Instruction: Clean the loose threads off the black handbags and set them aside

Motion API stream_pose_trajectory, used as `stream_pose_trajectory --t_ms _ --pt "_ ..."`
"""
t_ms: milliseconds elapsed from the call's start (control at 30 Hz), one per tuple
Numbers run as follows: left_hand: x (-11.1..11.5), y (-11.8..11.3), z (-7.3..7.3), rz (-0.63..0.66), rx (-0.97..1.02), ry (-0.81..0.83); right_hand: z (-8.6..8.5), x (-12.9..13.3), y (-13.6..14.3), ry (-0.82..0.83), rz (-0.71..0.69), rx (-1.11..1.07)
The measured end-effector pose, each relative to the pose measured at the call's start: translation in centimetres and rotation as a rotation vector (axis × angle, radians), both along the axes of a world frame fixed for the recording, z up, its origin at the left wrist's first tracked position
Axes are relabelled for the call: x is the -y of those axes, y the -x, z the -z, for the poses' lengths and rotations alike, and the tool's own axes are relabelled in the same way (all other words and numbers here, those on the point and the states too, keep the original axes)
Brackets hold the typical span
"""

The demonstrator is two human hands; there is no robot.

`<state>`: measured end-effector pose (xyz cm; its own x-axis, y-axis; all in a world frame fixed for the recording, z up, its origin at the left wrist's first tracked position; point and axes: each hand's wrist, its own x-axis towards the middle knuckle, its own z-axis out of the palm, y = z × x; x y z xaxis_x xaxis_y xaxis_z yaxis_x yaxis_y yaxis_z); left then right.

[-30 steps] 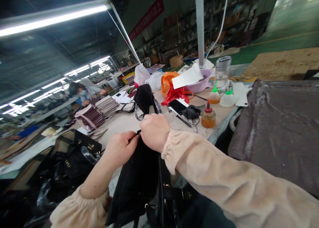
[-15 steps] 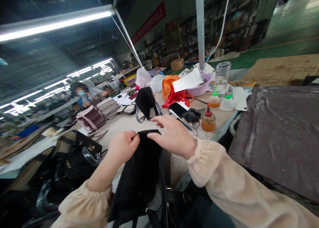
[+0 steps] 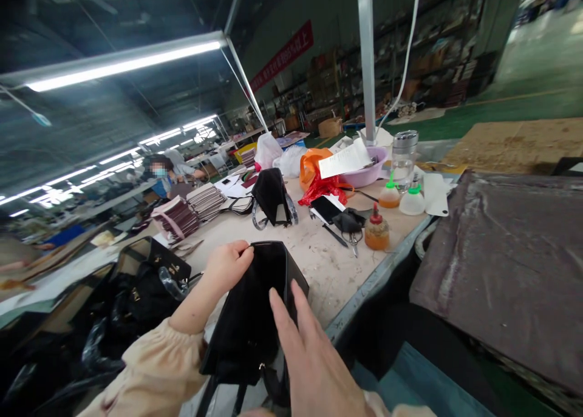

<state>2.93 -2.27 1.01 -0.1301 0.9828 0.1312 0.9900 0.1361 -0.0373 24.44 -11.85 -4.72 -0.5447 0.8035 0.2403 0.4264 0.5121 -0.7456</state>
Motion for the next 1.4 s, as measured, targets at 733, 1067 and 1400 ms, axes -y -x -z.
stream_pose_trajectory --t_ms 733,1067,1400 --pt "0.6 -0.5 -1.1 -0.095 -0.013 0.054 0.4 -4.1 -4.7 -0.110 0.038 -0.092" --pt "0.9 -1.2 -1.4 -0.078 -0.110 0.111 1.7 -3.9 -5.7 -0.109 0.027 -0.113" --pt "0.8 -1.4 -1.2 -0.040 -0.110 0.084 2.1 -4.1 -6.3 -0.090 0.035 -0.105"
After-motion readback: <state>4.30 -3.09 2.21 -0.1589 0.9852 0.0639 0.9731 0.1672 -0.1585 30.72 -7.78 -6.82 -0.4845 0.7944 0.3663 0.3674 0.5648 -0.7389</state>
